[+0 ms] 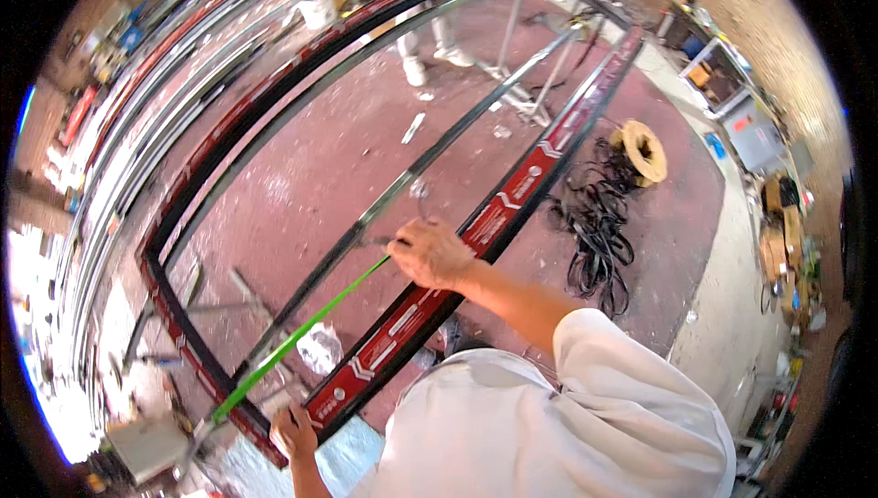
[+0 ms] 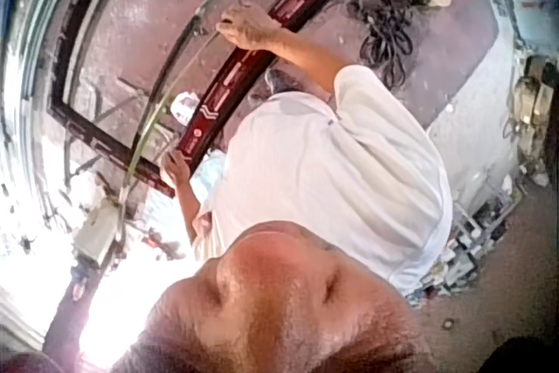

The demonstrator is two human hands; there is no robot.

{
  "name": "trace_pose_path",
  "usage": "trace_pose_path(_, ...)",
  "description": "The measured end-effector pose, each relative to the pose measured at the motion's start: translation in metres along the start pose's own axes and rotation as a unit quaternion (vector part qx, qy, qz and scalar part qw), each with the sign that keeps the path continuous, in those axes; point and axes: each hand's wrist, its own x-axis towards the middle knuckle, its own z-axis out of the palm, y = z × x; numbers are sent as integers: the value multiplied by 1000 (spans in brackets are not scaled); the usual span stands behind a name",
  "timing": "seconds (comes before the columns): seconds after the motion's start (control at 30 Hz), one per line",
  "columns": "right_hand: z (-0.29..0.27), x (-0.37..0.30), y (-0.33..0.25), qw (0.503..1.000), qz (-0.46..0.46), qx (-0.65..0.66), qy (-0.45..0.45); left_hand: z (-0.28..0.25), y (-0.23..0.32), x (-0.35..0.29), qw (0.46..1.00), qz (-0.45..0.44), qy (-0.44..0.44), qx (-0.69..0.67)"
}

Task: The person cuts a red aluminum profile with a miter saw, then fits the cut piece into a window frame on the floor. They measure the frame diagonally with a tape measure to check alignment, repeating the measurement after adjusting the frame.

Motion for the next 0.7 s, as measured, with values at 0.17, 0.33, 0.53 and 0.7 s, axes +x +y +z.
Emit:
trace_pose_path(0.17,4,4,3,997,-36,10,63,1,-6,5,999,5,-29,12)
trace_pose_path(0.33,6,16,-15,998,-50,-5,47,-19,-2,2,1000,3,-13,-1)
trace_pose_path(0.53,10,6,-4,997,-55,-39,44,-16,4,11,999,16,11,-36)
trace_pose_path(0.7,14,9,-5,997,-62,-39,21,-14,1,8,999,-22,-11,-34)
